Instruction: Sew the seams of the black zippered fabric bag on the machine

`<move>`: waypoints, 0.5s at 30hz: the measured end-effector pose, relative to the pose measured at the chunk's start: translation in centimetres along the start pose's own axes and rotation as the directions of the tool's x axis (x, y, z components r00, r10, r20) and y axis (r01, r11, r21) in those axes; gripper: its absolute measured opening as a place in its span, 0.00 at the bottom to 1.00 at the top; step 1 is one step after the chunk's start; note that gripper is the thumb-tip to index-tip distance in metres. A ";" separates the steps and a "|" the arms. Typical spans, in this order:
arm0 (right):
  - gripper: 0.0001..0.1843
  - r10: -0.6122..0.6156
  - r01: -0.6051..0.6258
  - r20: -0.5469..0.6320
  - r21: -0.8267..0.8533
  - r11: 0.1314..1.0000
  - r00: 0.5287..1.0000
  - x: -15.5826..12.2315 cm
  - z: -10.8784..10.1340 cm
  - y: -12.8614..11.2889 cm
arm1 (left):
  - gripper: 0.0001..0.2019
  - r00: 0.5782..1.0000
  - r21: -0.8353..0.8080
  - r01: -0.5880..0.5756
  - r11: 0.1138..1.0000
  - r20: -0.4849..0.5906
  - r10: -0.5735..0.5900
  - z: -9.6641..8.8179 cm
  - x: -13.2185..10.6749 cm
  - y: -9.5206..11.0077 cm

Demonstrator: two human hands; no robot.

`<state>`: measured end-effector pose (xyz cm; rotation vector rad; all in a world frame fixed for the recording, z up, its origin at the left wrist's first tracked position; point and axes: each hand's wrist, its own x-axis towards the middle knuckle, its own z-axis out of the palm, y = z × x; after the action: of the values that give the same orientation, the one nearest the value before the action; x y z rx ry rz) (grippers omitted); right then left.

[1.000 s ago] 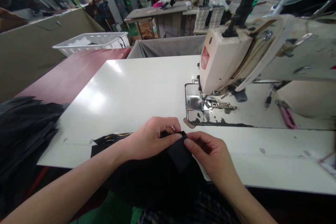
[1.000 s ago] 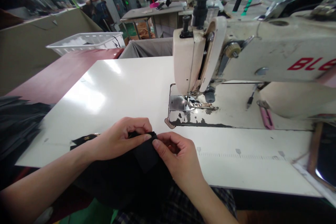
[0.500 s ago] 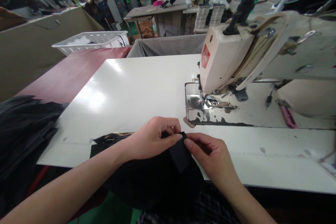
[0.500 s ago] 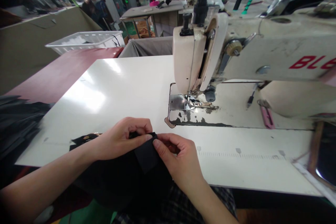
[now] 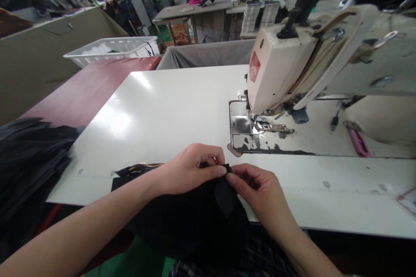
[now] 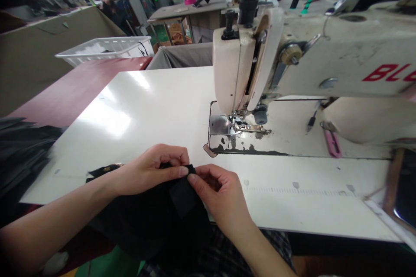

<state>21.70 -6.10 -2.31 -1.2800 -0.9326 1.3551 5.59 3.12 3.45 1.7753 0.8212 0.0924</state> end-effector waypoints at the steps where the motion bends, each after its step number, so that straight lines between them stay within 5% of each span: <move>1: 0.08 0.007 -0.007 -0.007 0.010 1.000 1.000 0.0 0.1 0.0 | 0.09 1.000 0.010 0.005 1.000 0.005 -0.005 0.0 0.0 0.0; 11: 0.13 -0.015 0.011 -0.129 -0.032 0.999 0.992 0.1 0.9 0.7 | 0.06 0.987 0.478 -0.054 0.877 -0.106 0.119 -0.3 -0.4 0.5; 15: 0.13 0.004 0.001 -0.099 0.050 0.999 0.995 0.9 2.2 1.1 | 0.05 0.994 0.466 -0.086 0.880 0.094 0.047 -3.2 1.4 0.8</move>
<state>19.47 -5.20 -3.23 -1.2983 -0.8248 1.2956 5.64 6.39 4.91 2.2508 0.7655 -0.1470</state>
